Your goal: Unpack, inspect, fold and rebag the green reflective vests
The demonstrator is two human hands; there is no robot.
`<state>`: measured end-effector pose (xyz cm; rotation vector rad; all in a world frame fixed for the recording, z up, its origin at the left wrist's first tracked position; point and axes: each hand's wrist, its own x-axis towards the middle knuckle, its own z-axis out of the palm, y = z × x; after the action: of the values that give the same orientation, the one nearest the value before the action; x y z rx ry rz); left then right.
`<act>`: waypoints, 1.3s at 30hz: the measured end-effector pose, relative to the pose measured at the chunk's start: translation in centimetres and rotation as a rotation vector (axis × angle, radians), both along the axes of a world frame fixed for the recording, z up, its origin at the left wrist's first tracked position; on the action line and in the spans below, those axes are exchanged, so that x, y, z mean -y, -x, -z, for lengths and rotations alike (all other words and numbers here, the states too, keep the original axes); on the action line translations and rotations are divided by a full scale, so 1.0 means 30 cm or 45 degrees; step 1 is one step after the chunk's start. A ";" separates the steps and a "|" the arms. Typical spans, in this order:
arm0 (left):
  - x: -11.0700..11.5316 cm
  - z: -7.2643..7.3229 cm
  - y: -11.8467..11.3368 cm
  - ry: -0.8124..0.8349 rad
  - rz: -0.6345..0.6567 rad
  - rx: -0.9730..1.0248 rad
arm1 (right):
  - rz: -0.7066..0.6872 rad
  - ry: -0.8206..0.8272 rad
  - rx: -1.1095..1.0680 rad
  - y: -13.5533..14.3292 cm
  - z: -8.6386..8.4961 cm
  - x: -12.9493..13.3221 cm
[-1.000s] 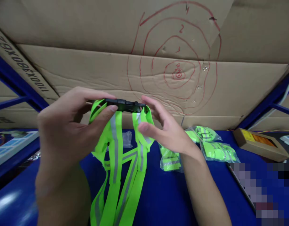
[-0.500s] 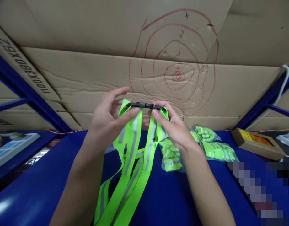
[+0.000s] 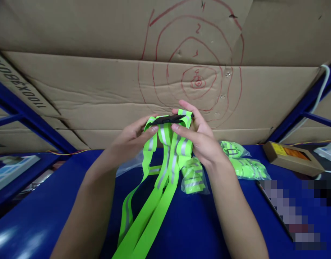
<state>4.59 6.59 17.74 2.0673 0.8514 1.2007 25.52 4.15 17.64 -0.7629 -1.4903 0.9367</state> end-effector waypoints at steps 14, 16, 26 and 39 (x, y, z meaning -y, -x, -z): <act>0.065 0.001 -0.073 -0.339 -0.215 0.053 | 0.527 -0.585 0.895 0.033 -0.019 0.072; 0.071 0.008 -0.079 -0.334 -0.165 0.025 | 0.518 -0.575 0.871 0.032 -0.022 0.072; 0.157 0.050 -0.170 -0.878 -0.556 0.072 | 0.872 -0.735 0.730 0.035 -0.033 0.095; 0.112 0.109 -0.203 -0.230 -0.024 -0.574 | 1.115 -0.804 0.712 -0.039 -0.103 0.168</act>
<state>10.69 3.22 14.47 2.5358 0.9920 0.8543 26.68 -0.90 20.72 -1.0900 -1.5464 -0.4284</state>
